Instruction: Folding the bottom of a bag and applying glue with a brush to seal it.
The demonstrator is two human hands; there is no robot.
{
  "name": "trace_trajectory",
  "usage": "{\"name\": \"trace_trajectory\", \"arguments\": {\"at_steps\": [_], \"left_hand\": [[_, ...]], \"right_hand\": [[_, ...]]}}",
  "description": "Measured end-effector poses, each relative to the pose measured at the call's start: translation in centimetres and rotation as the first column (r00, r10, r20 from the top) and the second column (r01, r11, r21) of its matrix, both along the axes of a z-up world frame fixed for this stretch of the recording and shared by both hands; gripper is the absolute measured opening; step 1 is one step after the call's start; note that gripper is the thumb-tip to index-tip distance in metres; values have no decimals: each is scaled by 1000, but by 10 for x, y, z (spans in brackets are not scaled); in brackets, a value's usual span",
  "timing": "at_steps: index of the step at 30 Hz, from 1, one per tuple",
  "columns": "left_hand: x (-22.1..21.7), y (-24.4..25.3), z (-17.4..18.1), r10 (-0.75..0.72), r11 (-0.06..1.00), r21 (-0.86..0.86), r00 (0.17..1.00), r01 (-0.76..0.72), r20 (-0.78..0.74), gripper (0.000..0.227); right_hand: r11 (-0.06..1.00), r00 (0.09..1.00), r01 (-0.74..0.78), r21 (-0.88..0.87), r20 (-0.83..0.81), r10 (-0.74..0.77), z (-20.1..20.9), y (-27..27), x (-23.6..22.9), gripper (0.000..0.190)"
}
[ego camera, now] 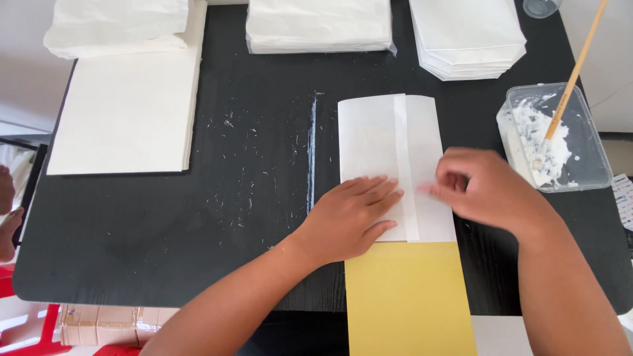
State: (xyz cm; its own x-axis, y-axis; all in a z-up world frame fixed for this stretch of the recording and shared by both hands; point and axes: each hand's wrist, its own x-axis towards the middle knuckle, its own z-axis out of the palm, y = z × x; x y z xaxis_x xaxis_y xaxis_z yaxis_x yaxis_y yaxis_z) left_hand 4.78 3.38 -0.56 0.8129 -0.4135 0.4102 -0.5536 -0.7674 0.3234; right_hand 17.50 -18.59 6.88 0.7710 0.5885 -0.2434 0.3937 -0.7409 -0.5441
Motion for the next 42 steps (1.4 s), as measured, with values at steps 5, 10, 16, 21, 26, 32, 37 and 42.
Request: {"name": "trace_trajectory", "arguments": {"at_steps": [5,10,16,21,26,32,37,42], "left_hand": [[16,-5,-19,1,958,288,1000,0,-2,64],[82,5,-34,30,937,348,999,-34,17,66],[152,30,-25,175,925,354,982,-137,-75,73],[138,20,-11,297,825,482,952,-295,75,82],[66,5,3,30,926,376,985,37,-171,91],[-11,-10,15,-239,959,117,957,259,-162,98],[-16,-13,18,-374,928,-81,906,365,-200,86],[21,2,8,-214,967,110,967,230,-140,94]], "right_hand": [[935,988,-154,-321,-78,136,-18,9,-7,54],[946,987,-139,-294,-117,109,-24,8,-6,63],[947,986,-145,-288,-117,116,-25,6,-4,60],[949,971,-234,-212,-105,216,-22,4,-3,48],[974,968,-169,-149,-212,135,-22,-4,1,31],[988,952,-52,-143,-307,5,-12,3,-3,45],[988,958,-46,-150,-287,1,-12,5,-4,48],[992,950,-42,-122,-313,1,-31,-3,2,29]]}}
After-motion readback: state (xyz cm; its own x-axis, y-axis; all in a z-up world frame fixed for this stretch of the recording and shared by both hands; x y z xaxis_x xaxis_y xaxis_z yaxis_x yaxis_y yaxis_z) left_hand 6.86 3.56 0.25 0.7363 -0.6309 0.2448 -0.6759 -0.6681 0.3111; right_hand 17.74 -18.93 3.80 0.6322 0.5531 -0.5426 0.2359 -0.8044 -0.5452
